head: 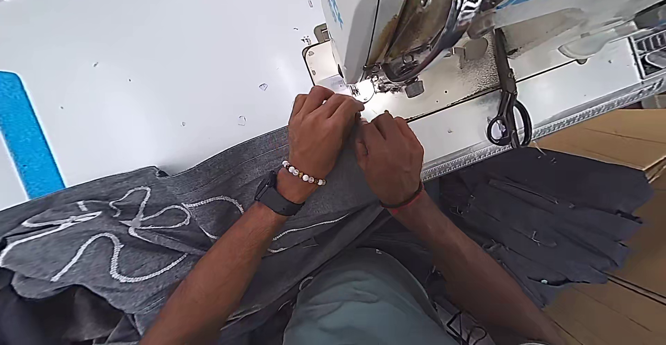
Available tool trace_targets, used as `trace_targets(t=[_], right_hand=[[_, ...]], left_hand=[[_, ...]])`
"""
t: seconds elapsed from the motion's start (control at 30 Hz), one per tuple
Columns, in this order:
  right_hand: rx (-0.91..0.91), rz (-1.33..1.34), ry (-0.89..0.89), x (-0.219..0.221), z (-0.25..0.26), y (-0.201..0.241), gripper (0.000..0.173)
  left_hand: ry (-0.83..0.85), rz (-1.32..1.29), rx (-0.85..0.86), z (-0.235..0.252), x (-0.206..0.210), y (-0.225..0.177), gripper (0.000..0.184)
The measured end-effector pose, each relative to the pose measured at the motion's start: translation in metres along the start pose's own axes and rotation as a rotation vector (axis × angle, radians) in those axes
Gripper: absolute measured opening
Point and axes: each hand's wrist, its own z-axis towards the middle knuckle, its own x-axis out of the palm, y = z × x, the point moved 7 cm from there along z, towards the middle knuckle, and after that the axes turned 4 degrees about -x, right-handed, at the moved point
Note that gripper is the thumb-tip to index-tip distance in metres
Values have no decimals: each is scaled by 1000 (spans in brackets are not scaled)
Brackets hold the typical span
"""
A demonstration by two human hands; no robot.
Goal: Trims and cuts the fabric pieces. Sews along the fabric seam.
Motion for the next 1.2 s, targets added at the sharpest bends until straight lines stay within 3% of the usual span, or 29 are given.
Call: trace_targets(t=[0.27,0.63,0.73,0.8,0.87,0.93,1.03,1.2], right_hand=[[-50,-81,132,3,-10,2,34],[-3,-131,172,9,16,-10,36],[7,-41,308,1,19,-15,36],[49,158,444,-18,18,-38,34],[120,227,416,-54,17,-81,26],[263,52,230,-91,24,-145,31],[477,-239,118,-111,33,-231,42],[449,-424,131,-78,28,-237,39]], left_hand=[[167,74,102,-26,-1,13,37],[144,115,154,-2,9,28,37],[124,118,187,-3,9,26,37],[133,101,217,-2,6,23,36],[148,93,209,-4,4,21,38],[137,87,191,-2,3,23,37],[140,92,159,0,3,24,38],[160,99,151,1,4,24,38]])
